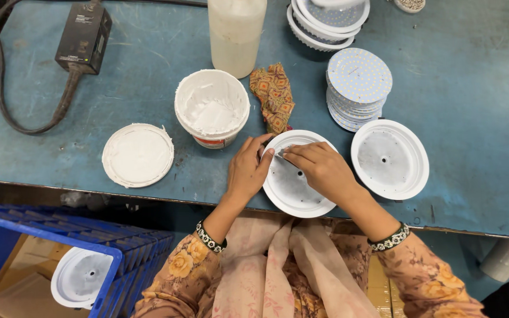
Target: The person repeatedly scoops white paste from a tub and spreads it onto the inner surface of white circular plastic parts using a small spatula. Finished parts are stacked on the table. The person handles the parts one at a time, rotating them to cover the surface.
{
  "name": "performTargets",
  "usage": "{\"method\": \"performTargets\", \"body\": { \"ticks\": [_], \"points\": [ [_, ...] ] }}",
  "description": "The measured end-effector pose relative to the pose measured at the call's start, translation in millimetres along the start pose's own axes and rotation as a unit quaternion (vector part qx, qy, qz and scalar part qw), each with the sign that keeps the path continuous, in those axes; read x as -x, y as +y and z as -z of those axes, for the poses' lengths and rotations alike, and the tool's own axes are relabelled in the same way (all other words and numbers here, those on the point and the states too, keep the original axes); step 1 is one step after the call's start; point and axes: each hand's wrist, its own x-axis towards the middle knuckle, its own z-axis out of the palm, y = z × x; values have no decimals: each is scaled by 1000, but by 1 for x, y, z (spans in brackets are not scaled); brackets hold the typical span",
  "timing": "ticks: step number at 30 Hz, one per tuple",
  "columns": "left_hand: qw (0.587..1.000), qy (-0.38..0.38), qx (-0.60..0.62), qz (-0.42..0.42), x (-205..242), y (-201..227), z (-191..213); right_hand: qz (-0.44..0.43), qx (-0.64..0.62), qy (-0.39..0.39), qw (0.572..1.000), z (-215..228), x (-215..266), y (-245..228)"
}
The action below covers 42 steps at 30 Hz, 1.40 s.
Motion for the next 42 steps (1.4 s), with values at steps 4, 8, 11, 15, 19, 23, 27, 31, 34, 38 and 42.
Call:
{"method": "performTargets", "body": {
  "ticks": [4, 8, 11, 15, 19, 23, 27, 31, 34, 38, 42],
  "points": [
    [1000, -7, 0, 3, 0, -2, -2, 14, -12, -29, 999, 2, -4, 8],
    [1000, -5, -3, 1, 1, -2, -1, 7, -10, -57, 998, 3, -7, 7],
    [1000, -4, -3, 0, 2, -2, 0, -4, -5, -75, 997, 4, -4, -3],
    [1000, -7, -1, 11, 2, -1, -1, -24, 10, -84, 996, 7, 8, -21],
    [1000, 2, -11, -6, 2, -1, -1, -12, 23, -100, 995, 7, 15, -40],
    [1000, 0, -17, -5, 3, -2, 0, -10, 9, -125, 992, 15, 25, -54],
    [1000, -2, -22, -11, 4, -3, -2, 32, -5, -138, 990, 25, 37, -51],
    [999, -1, -30, -20, 3, -5, -3, 52, -19, -159, 986, 35, 48, -36],
    [999, -1, -36, -24, 3, -6, -4, 69, -6, -161, 984, 43, 57, -24],
    [999, -4, -30, -18, 2, -6, -4, 47, -12, -128, 991, 56, 62, -7],
    [1000, -6, -23, -6, 2, -5, -5, -65, 2, -58, 996, 56, 58, 6]
  ]
}}
